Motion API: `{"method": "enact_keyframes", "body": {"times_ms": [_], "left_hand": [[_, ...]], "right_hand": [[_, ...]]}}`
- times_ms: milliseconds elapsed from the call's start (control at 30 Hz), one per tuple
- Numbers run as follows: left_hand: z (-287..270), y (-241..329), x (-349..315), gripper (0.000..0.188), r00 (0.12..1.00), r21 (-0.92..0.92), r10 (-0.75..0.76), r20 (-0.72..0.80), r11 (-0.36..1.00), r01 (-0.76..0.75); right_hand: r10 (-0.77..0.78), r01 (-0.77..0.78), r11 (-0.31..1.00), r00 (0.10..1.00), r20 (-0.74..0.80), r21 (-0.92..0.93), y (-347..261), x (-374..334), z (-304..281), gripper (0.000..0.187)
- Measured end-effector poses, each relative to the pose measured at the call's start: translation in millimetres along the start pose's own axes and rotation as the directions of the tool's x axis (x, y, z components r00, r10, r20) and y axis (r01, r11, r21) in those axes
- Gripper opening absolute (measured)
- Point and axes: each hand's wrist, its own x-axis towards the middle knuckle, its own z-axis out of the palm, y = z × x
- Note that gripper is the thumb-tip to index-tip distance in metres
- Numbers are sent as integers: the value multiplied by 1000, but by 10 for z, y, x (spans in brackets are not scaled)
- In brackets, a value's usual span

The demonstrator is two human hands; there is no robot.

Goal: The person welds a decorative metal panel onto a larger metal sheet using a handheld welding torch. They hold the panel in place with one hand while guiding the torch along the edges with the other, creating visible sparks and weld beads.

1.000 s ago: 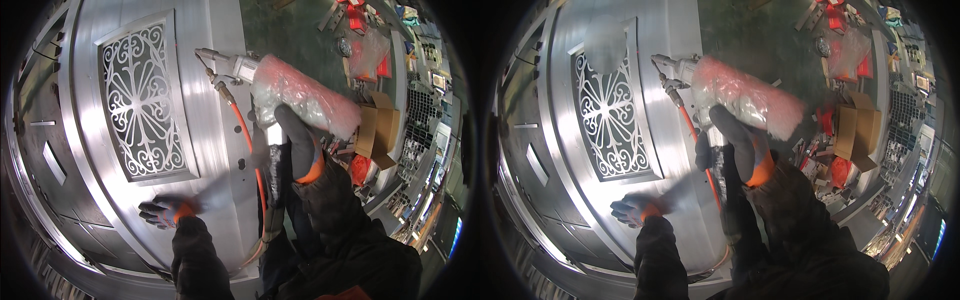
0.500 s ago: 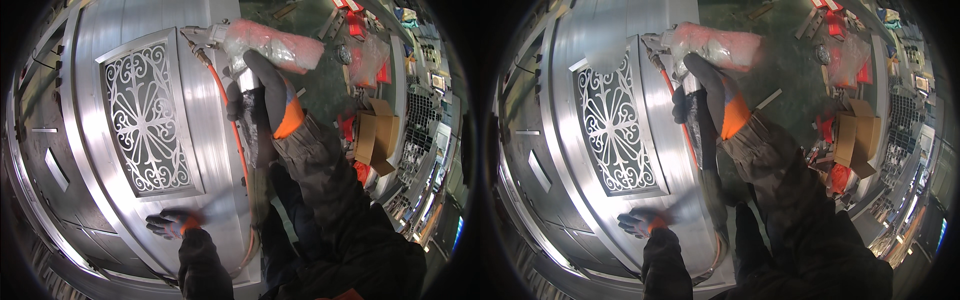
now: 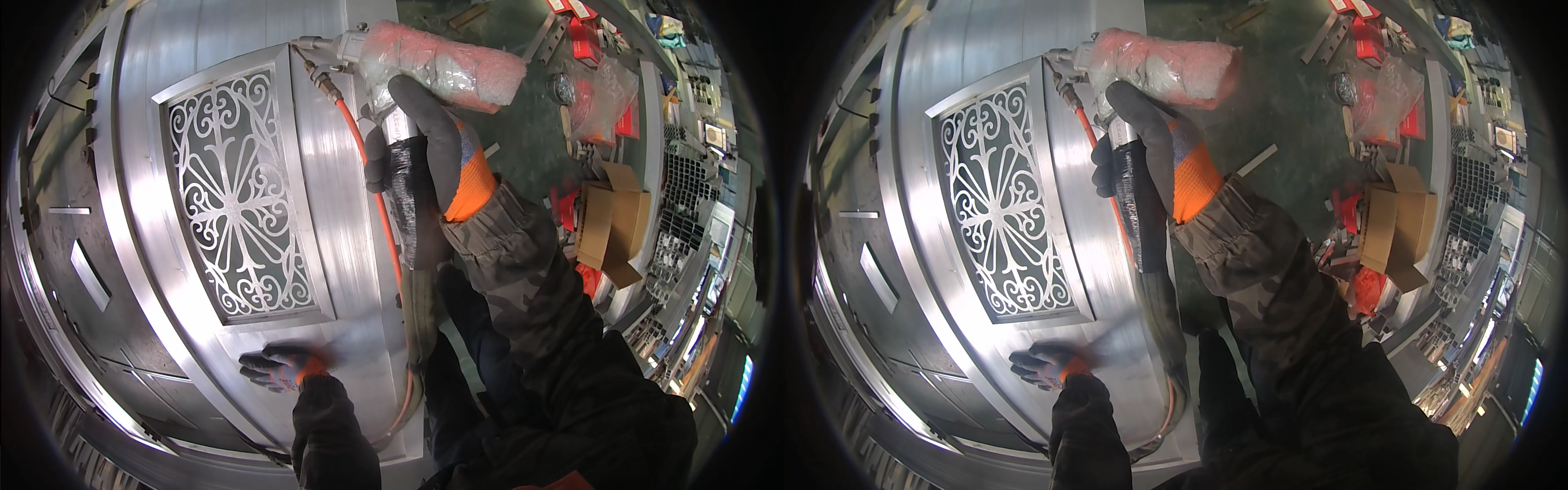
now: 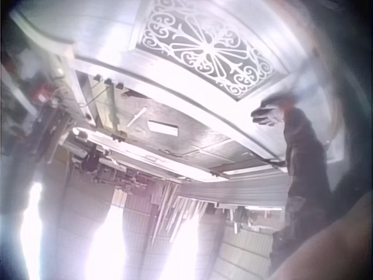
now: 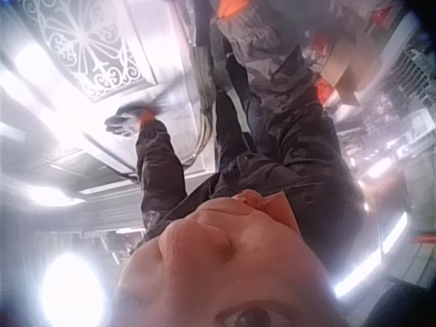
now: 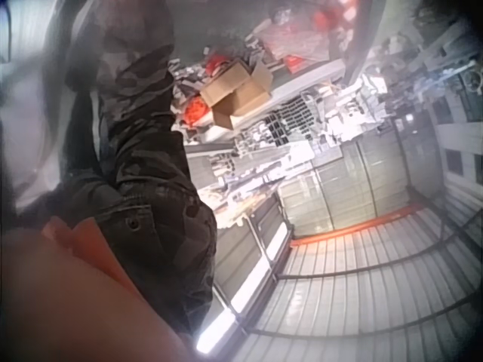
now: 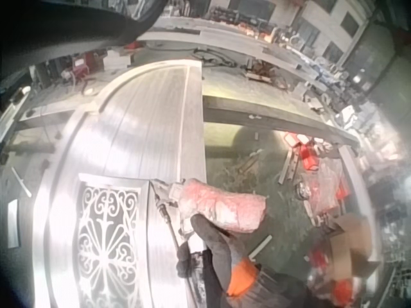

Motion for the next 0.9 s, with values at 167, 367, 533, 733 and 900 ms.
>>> {"method": "enact_keyframes", "body": {"times_ms": [167,367,533,733,900], "left_hand": [[85,-106,20,74,1000,43,7,14,999,-7],[11,-47,-17,76,999,10,-23,24,1000,23],[-103,31,-5,76,999,-7,-35,15,999,35],[48,-85,41,76,999,-16,-22,45,1000,22],[8,-20,-1,75,999,24,-19,41,1000,18]], "right_hand": [[-21,22,998,1000,14,-62,9,-1,-33,42],[-69,73,992,997,41,-99,26,9,-14,43],[-22,23,1000,998,56,-20,34,-3,-14,40],[-20,19,1000,998,60,8,51,-8,-62,38],[-22,22,1000,998,66,-9,72,-55,-68,38]]}}
